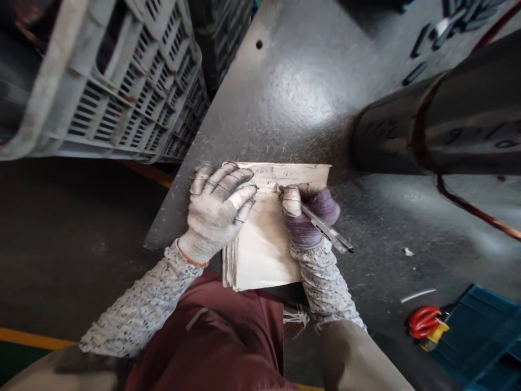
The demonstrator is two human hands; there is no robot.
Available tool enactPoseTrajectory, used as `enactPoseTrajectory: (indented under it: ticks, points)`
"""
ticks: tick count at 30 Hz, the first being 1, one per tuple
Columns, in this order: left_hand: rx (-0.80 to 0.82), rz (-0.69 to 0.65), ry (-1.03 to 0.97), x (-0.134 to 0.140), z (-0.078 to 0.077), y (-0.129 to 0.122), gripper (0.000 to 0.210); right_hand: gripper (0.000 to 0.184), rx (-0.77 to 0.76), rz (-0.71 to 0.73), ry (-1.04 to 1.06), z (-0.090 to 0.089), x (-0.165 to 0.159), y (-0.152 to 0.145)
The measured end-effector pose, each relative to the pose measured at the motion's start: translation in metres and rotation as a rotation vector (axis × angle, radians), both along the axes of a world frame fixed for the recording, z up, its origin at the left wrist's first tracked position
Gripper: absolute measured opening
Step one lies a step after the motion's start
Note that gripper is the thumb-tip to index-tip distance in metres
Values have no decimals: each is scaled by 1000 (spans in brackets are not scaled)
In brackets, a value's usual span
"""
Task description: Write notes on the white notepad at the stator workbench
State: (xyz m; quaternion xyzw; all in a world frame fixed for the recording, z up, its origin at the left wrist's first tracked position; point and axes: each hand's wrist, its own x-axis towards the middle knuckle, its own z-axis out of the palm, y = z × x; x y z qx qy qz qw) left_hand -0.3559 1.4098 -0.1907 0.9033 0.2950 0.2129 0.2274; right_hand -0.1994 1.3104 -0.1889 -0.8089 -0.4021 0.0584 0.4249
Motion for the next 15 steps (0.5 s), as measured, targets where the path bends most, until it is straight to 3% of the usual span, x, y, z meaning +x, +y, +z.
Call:
enactPoseTrajectory:
  ticks: [4,8,12,15]
  points:
    - [-49,12,27,2,-2,0,14,16,122,-136,13,-1,1,4]
    - [-69,25,71,2,-12,0,18,25,264,-350,361,-8,2,14]
    - [-96,74,45,-3,-25,2,22,33,180,-242,727,6,4,16]
    - [-145,191,120,4,-18,7,37,39,-72,-88,868,32,2,-2]
